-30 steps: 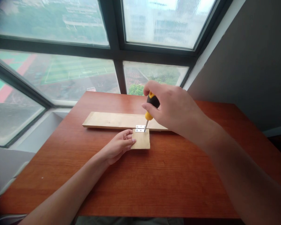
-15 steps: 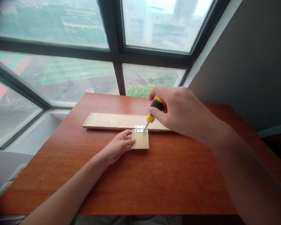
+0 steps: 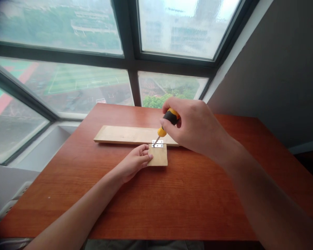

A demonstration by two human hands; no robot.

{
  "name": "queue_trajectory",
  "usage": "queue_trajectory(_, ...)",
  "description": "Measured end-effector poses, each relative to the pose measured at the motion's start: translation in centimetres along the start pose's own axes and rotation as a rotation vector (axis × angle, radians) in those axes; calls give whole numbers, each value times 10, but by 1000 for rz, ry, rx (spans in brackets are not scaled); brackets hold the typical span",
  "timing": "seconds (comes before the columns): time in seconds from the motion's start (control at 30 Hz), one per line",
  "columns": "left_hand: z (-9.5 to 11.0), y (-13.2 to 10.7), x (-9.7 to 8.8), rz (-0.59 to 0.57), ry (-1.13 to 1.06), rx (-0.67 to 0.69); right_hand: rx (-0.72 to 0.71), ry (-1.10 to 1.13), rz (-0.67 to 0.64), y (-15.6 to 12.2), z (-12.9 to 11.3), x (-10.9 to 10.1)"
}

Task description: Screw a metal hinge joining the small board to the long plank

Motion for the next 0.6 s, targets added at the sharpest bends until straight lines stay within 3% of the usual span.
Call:
queue_trajectory(0.37,0,-1,1,-16,-24,15,-33,48,-53,4,-3,5)
queue_trajectory(0.53,-1,-2,1,-30,-37,36,-78,-208,-103,8,-9,6)
queue_trajectory(0.6,-1,-2,1,-37,-42,45,-92,-211,-132,9,-14,6)
Point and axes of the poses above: each hand's wrist, its own y-axis towards the middle knuckle, its own x-axis out of the palm, z = x × y, the point moved 1 cm from there along y, towards the middle knuckle, and after that the axes turned 11 degrees about z, right-handed, at the moved point
